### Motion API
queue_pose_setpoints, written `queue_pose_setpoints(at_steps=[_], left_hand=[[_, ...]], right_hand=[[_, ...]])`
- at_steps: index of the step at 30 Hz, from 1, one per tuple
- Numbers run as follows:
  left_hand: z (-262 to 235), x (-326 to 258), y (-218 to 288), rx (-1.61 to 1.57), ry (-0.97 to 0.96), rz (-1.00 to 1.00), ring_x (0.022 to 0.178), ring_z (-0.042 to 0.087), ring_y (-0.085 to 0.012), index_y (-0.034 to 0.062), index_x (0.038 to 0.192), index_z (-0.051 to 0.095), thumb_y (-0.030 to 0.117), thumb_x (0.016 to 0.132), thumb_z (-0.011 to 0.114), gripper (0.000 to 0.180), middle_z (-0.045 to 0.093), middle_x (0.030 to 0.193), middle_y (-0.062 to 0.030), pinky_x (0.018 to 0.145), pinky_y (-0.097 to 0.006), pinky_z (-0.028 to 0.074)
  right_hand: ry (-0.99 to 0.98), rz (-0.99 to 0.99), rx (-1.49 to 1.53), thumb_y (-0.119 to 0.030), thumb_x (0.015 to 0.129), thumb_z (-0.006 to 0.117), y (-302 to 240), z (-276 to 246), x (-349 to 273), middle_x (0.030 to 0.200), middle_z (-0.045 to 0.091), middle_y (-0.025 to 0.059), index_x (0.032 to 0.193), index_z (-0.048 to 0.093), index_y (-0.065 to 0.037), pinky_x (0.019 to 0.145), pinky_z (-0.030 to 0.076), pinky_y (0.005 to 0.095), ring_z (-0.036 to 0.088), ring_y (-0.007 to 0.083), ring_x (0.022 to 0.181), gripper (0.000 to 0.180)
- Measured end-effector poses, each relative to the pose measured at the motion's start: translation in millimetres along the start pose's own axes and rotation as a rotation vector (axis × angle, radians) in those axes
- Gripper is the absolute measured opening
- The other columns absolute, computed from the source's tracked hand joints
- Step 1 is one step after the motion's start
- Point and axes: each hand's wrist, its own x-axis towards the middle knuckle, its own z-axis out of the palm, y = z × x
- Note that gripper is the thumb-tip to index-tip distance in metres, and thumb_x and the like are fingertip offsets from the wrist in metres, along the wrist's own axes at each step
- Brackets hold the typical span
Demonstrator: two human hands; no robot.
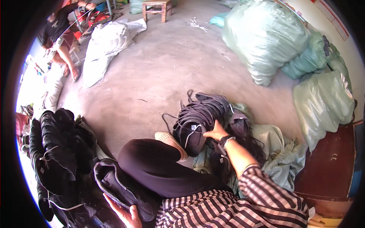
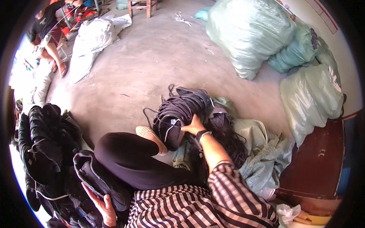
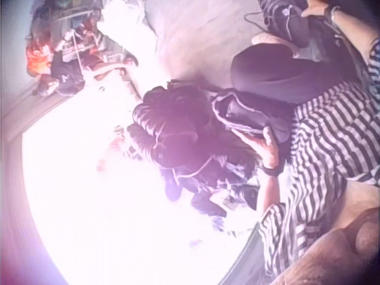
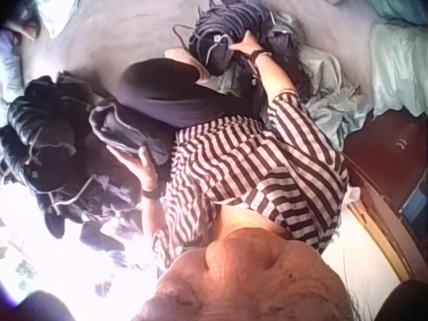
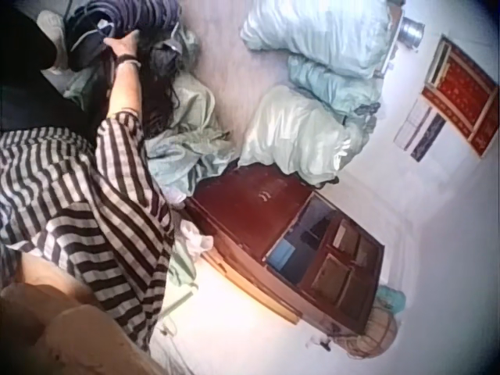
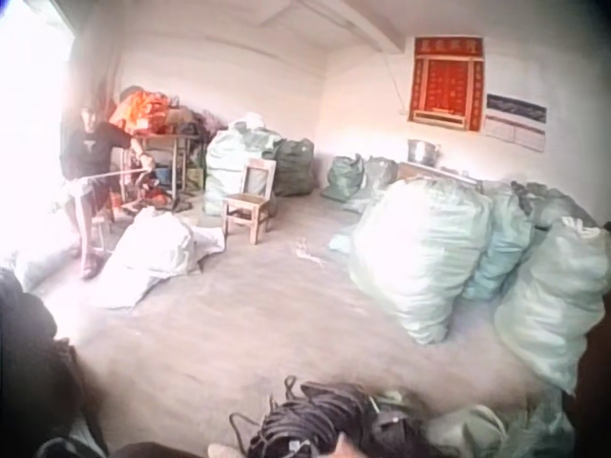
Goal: Lacing black sneakers while sitting on the floor in a shoe warehouse.
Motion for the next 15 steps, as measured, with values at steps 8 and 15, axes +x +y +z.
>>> queue_pose_setpoints(at_steps=[8,15], left_hand=[[-5,0,8,0.02,0.025,-0.036,0.14,0.01,-0.0294,0.0045,0.147,0.005,0.056,0.08,0.058,0.099,0.009,0.152,-0.017,0.113,-0.041,0.008],[-4,2,1,0.023,0.032,-0.016,0.14,0.011,-0.0301,0.0026,0.146,0.006,0.055,0.08,0.058,0.099,0.01,0.151,-0.0181,0.113,-0.041,0.008]], right_hand=[[-0.46,0.228,0.621,-0.016,0.082,0.063,-56,-28,-103,0.057,0.047,-0.0034,0.095,0.062,-0.002,0.039,0.025,0.0204,0.037,0.0036,0.044,0.02],[0.117,0.07,1.094,-0.028,0.089,0.057,91,-215,-191,0.053,0.035,-0.0057,0.104,0.058,-0.009,0.041,0.021,0.0235,0.029,0.007,0.041,0.024]])
